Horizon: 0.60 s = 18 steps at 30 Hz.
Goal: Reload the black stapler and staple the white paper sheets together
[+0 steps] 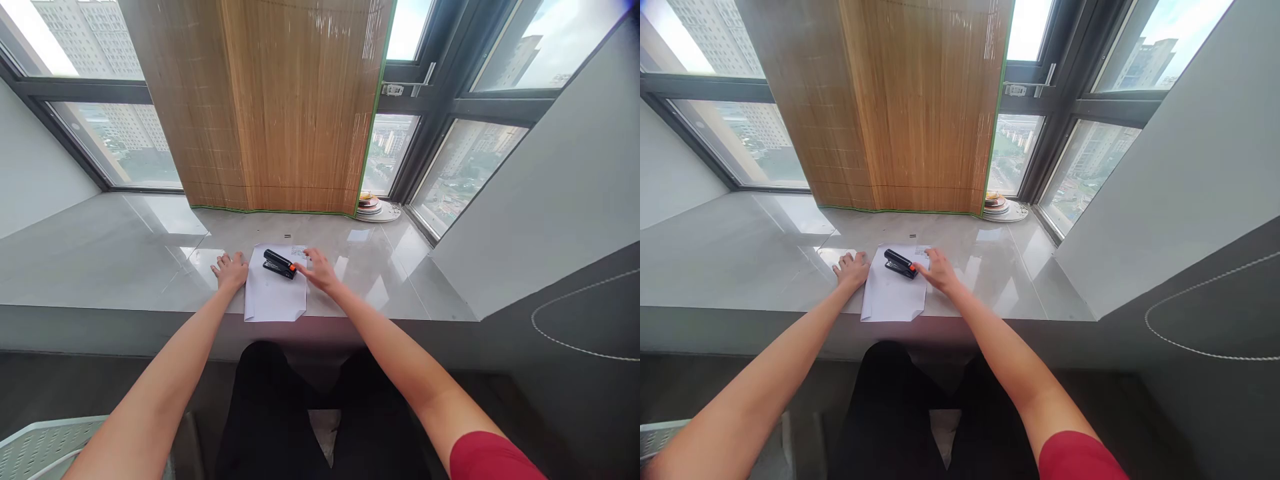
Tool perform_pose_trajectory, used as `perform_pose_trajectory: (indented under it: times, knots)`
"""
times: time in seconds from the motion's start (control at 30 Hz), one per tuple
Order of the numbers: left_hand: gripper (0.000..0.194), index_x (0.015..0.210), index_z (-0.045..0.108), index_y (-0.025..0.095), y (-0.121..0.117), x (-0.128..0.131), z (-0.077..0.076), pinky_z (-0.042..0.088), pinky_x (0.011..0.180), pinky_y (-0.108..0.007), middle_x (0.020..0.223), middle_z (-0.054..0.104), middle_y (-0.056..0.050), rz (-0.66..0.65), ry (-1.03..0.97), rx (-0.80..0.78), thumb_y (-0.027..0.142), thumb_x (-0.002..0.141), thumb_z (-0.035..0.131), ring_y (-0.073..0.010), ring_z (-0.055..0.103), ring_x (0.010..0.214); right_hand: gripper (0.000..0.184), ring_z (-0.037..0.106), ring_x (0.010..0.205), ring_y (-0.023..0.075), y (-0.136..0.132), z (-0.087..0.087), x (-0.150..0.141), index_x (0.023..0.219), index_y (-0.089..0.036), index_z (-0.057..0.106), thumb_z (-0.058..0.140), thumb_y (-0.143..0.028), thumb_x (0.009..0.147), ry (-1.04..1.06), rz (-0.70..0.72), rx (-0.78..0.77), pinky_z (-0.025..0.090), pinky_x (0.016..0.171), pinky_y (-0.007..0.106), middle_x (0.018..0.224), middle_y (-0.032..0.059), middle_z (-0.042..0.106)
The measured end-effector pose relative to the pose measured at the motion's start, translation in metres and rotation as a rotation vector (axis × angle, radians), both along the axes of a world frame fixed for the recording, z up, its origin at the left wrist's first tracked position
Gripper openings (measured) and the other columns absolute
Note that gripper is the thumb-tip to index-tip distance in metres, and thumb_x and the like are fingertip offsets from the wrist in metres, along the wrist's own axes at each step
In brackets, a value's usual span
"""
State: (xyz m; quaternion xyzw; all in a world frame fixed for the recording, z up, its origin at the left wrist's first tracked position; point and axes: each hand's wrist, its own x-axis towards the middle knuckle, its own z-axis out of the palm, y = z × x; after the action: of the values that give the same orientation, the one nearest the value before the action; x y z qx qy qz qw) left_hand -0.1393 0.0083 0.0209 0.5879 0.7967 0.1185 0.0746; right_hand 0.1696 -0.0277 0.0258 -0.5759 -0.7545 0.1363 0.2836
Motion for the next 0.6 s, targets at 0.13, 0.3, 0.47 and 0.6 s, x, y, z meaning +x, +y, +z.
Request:
perform_pose_trajectory:
  times: [0.13,0.3,0.47,0.6]
  knots:
    - [0.063,0.165,0.053,0.020,-0.004,0.002,0.005,0.016,0.135,-0.068,0.177,0.035,-0.027,0.002,0.011,-0.002,0.042,0.109,0.035,-0.0434,0.023,0.171,0.047,0.064,0.131,0.0309,0.006,0.000,-0.067,0.143,-0.025,0.062,0.071,-0.046,0.103,0.004,0.130,-0.064,0.053,0.105,0.039,0.141,0.0129,0.071]
    - [0.065,0.164,0.055,0.019,-0.005,0.005,0.005,0.017,0.135,-0.069,0.176,0.036,-0.028,0.003,0.034,0.011,0.048,0.109,0.036,-0.0444,0.024,0.170,0.023,0.068,0.105,0.0280,0.005,-0.002,-0.051,0.119,-0.025,0.067,0.069,-0.041,0.102,-0.044,0.096,-0.068,0.054,0.088,0.036,0.113,0.0102,0.074]
    - [0.068,0.165,0.053,0.019,-0.003,0.004,0.002,0.023,0.131,-0.073,0.177,0.035,-0.029,0.006,0.043,0.019,0.049,0.107,0.039,-0.0451,0.025,0.169,0.018,0.065,0.099,0.0255,-0.010,-0.011,0.020,0.107,-0.024,0.064,0.071,-0.039,0.099,-0.034,-0.002,-0.016,0.051,0.087,0.034,0.102,0.0073,0.069]
    - [0.069,0.165,0.053,0.018,-0.002,0.005,0.000,0.026,0.128,-0.076,0.176,0.035,-0.030,0.008,0.043,0.037,0.050,0.105,0.040,-0.0459,0.026,0.169,0.018,0.064,0.097,0.0255,-0.022,-0.017,0.089,0.098,-0.025,0.060,0.071,-0.038,0.095,-0.020,-0.078,0.022,0.049,0.084,0.032,0.093,0.0041,0.065]
